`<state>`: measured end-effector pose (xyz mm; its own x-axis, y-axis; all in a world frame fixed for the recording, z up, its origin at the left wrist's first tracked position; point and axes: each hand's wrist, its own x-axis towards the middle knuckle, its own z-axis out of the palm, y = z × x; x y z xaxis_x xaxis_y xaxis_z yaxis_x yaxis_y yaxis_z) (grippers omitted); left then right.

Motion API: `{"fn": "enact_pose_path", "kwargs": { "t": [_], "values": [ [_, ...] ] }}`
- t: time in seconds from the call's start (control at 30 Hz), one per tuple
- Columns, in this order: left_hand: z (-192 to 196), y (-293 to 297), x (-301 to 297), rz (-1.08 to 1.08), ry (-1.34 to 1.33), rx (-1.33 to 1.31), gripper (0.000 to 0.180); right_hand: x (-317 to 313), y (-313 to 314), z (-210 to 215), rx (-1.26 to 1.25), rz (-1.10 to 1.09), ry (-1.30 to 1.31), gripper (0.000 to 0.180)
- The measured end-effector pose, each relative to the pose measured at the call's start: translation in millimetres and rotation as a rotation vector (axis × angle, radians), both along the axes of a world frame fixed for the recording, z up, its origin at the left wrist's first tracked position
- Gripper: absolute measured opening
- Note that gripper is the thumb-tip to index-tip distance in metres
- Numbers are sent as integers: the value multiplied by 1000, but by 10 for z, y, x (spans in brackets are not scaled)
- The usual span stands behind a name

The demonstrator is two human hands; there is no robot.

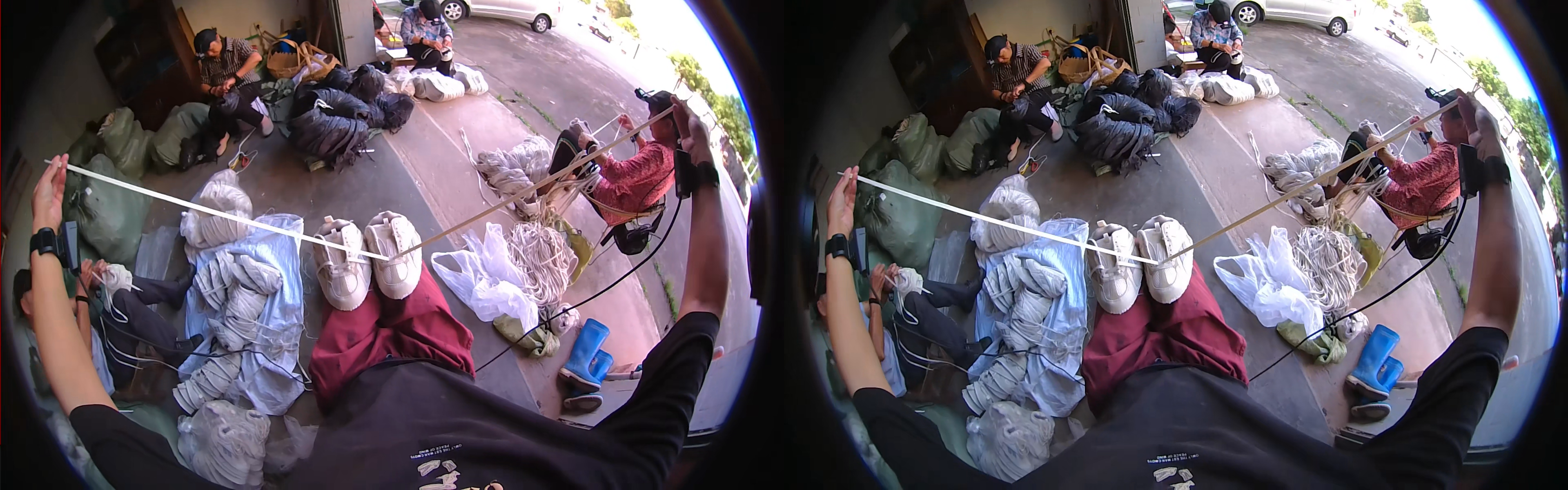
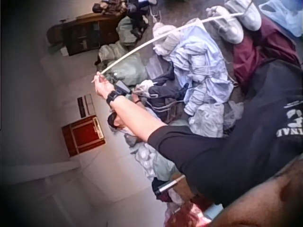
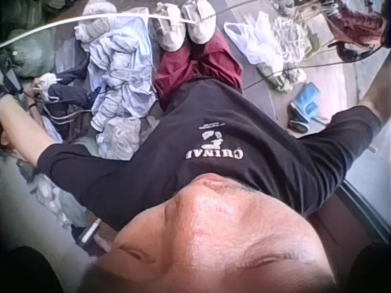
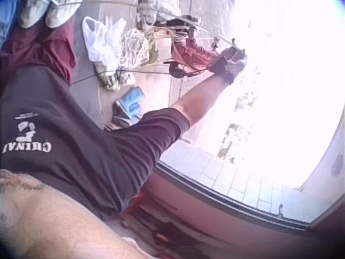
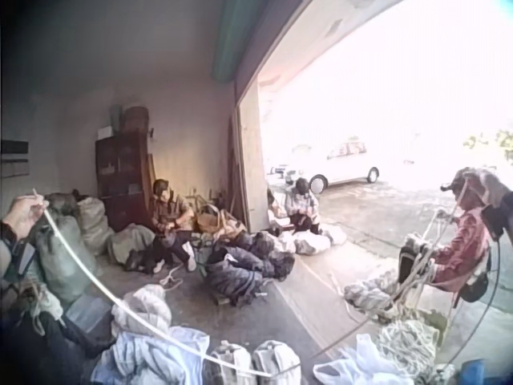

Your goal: Insert laces into a pair of white sneakers.

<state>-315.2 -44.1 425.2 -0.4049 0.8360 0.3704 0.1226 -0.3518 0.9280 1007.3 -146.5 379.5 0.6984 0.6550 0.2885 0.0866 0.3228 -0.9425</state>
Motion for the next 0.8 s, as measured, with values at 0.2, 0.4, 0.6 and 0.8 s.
{"fn": "enact_pose_path", "kwargs": {
  "t": [0.2,0.4,0.6,0.8],
  "values": [
    [-269,-165,-155,90,-37,-43,35,-30,359,-489,-63,-11,6,37],
    [-397,-68,-41,43,-28,-46,38,529,274,-466,19,76,-108,34],
    [-227,-65,72,39,13,-31,38,548,441,-663,0,47,-66,31],
    [-53,187,399,1,-11,47,36,225,457,-79,107,261,-134,48]
  ]
}}
